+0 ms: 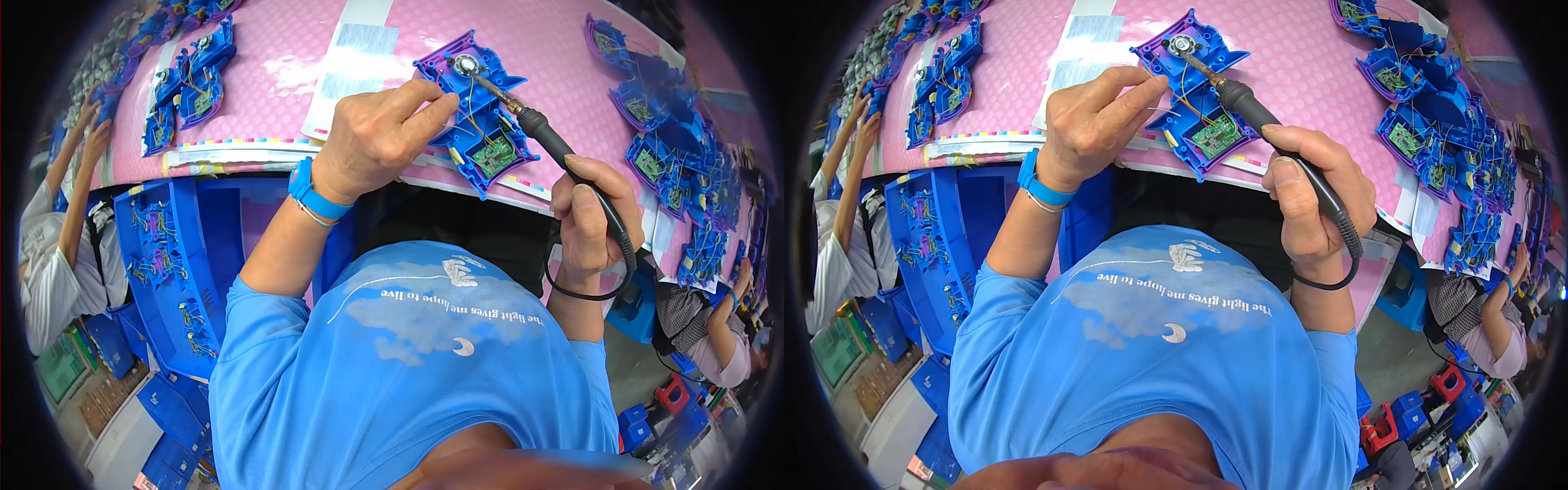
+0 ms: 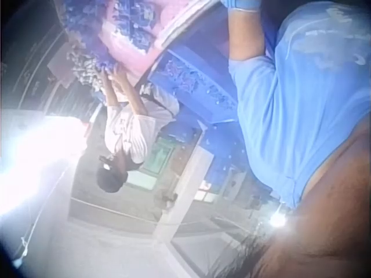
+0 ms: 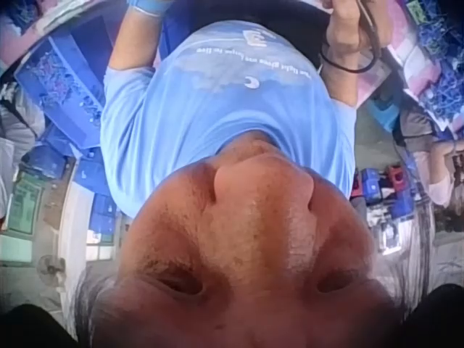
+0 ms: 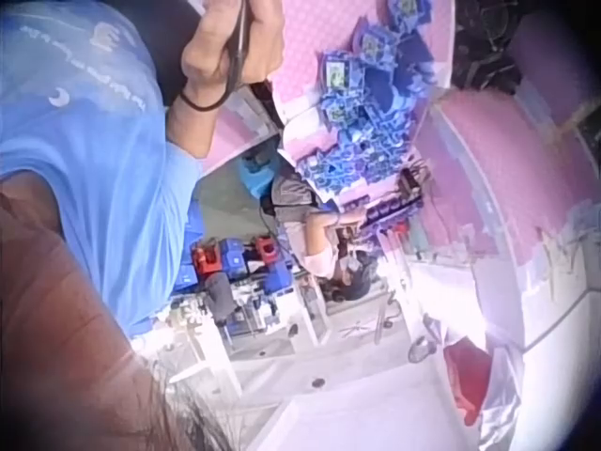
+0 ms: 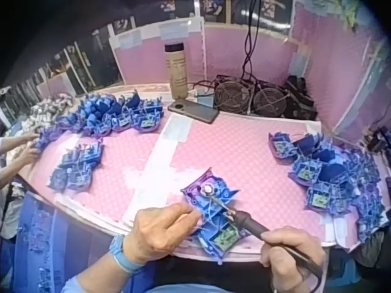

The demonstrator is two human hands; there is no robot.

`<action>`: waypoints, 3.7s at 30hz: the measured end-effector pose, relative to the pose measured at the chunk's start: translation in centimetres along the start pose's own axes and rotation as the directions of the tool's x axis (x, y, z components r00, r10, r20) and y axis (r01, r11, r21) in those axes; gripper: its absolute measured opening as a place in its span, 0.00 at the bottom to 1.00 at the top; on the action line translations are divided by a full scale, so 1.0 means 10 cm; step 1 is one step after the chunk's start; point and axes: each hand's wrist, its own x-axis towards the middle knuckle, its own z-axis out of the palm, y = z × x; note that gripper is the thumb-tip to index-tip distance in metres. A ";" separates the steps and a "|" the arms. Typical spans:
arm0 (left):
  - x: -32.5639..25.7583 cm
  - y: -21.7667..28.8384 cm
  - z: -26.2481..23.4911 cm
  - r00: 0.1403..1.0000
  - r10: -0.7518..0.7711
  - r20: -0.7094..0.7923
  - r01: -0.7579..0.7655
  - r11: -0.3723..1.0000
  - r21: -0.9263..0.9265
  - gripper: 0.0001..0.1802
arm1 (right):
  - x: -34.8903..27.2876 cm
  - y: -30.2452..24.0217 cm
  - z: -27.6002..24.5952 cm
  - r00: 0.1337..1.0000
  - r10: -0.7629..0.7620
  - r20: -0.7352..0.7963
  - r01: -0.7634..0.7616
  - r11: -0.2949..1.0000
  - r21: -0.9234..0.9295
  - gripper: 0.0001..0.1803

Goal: Soldering components or wires onto small electronic circuit boards at a factory workbench.

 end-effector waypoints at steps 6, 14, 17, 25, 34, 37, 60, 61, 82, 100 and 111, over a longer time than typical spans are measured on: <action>0.01 -0.01 -0.01 0.998 0.066 0.008 -0.066 0.997 0.040 0.15 | 0.00 0.02 -0.03 1.000 0.004 0.016 -0.004 1.000 0.011 0.17; 0.07 -0.07 0.05 0.993 0.121 0.000 -0.121 0.990 0.075 0.16 | 0.03 0.10 0.01 0.999 0.039 -0.022 -0.038 0.997 0.069 0.14; 0.08 -0.09 0.08 0.994 0.106 0.031 -0.108 0.991 0.085 0.16 | 0.04 0.10 0.01 0.999 0.048 0.000 -0.048 0.997 0.052 0.13; 0.08 -0.10 0.10 0.996 0.072 0.051 -0.074 0.996 0.057 0.15 | 0.10 0.09 0.06 0.999 -0.003 0.032 0.004 1.000 -0.030 0.16; 0.10 -0.08 0.04 0.985 0.009 0.170 -0.021 0.997 0.070 0.16 | 0.12 0.11 0.05 0.999 0.039 0.012 -0.040 0.999 0.004 0.13; 0.10 -0.06 0.04 0.984 -0.012 0.179 0.000 0.998 0.065 0.16 | 0.10 0.10 0.05 0.999 0.005 0.032 -0.005 1.000 -0.011 0.15; 0.06 -0.08 -0.14 0.974 -0.138 0.180 0.197 0.909 -0.367 0.19 | 0.05 0.08 -0.03 1.000 -0.006 -0.014 0.007 0.995 0.100 0.18; 0.05 -0.10 -0.19 0.971 -0.122 0.205 0.210 0.847 -0.488 0.20 | 0.03 0.09 -0.04 0.996 0.001 -0.089 0.008 0.995 0.097 0.17; -0.42 -2.07 -1.67 0.810 -0.327 0.487 0.219 0.939 0.266 0.20 | -0.17 -0.05 -0.25 0.966 0.031 -0.258 -0.007 0.996 0.093 0.14; 2.16 -0.51 1.50 0.988 0.023 -0.149 -0.071 0.944 -0.323 0.19 | 0.39 0.43 -1.83 0.801 -0.519 -0.299 -0.078 0.404 -0.911 0.13; 2.46 -0.62 1.94 0.767 0.164 0.620 0.262 0.803 -0.536 0.37 | 0.36 0.77 -2.49 0.918 0.020 -0.396 -0.296 0.699 -0.651 0.32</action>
